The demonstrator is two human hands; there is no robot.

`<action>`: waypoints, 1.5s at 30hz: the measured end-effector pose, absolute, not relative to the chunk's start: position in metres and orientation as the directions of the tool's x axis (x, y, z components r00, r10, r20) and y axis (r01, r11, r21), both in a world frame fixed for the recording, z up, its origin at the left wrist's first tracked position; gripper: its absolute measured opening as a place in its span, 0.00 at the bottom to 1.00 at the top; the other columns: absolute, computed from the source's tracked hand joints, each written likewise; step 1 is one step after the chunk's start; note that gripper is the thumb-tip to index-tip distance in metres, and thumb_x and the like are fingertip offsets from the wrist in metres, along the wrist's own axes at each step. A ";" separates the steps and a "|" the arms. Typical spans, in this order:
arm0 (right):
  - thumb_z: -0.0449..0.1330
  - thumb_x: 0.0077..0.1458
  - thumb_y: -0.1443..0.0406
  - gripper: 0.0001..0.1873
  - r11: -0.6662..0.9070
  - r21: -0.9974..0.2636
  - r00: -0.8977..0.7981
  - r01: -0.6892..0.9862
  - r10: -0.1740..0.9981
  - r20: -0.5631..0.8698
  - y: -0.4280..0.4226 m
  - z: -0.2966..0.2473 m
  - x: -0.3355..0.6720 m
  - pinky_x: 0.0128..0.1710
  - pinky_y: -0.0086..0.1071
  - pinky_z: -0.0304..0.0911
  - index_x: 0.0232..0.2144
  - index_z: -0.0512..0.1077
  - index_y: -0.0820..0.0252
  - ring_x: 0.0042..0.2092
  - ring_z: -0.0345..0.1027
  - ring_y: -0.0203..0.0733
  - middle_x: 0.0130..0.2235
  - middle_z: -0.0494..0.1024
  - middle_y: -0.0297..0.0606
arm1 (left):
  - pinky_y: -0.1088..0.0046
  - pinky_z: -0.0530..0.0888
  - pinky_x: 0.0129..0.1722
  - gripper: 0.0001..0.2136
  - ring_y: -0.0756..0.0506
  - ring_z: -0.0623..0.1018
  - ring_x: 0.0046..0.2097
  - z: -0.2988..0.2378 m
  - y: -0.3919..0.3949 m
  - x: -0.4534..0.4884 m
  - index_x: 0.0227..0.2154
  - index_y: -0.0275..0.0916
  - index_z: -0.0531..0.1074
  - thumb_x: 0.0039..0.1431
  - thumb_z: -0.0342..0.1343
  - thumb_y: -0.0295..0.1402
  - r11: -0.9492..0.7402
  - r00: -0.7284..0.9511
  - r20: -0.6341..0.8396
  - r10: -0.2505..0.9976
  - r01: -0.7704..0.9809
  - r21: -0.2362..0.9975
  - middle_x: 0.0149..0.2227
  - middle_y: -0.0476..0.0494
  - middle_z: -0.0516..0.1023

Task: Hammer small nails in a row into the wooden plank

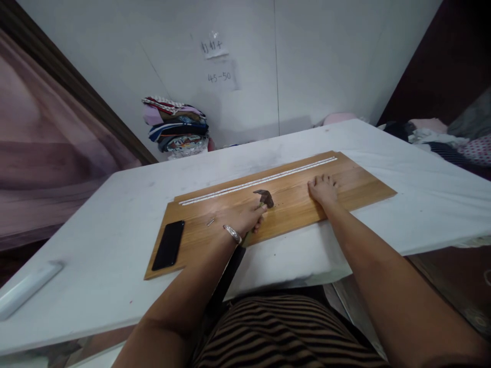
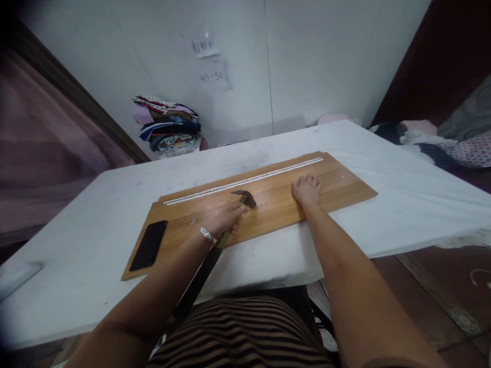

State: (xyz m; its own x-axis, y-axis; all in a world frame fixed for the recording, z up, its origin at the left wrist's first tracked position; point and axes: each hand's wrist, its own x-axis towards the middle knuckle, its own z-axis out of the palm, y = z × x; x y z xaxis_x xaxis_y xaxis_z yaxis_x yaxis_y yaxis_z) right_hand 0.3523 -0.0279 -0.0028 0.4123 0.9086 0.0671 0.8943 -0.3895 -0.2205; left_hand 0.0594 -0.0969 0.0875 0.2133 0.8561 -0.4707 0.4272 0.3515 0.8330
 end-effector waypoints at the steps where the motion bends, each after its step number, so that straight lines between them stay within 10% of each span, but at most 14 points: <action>1: 0.40 0.69 0.55 0.31 -0.391 -0.219 0.413 0.894 0.909 0.064 -0.027 -0.003 0.353 0.63 0.55 0.51 0.58 0.72 0.66 0.67 0.54 0.61 0.66 0.66 0.58 | 0.79 0.64 0.19 0.11 0.54 0.64 0.19 0.088 -0.097 0.060 0.35 0.39 0.68 0.69 0.54 0.42 0.353 0.215 -0.472 0.855 0.426 0.833 0.22 0.55 0.67; 45: 0.41 0.69 0.54 0.30 -0.387 -0.228 0.412 0.893 0.909 0.068 -0.027 -0.005 0.355 0.63 0.56 0.49 0.57 0.72 0.65 0.66 0.55 0.61 0.66 0.66 0.58 | 0.80 0.62 0.18 0.11 0.54 0.64 0.19 0.089 -0.096 0.060 0.37 0.39 0.69 0.70 0.54 0.41 0.360 0.232 -0.479 0.846 0.415 0.836 0.22 0.55 0.66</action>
State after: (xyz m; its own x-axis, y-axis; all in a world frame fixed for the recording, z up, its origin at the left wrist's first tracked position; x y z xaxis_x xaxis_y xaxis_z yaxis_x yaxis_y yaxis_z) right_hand 0.3550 -0.0267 -0.0053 0.4116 0.9088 0.0680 0.8933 -0.3875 -0.2277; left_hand 0.0604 -0.0955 0.0893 0.2320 0.8463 -0.4794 0.4145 0.3599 0.8359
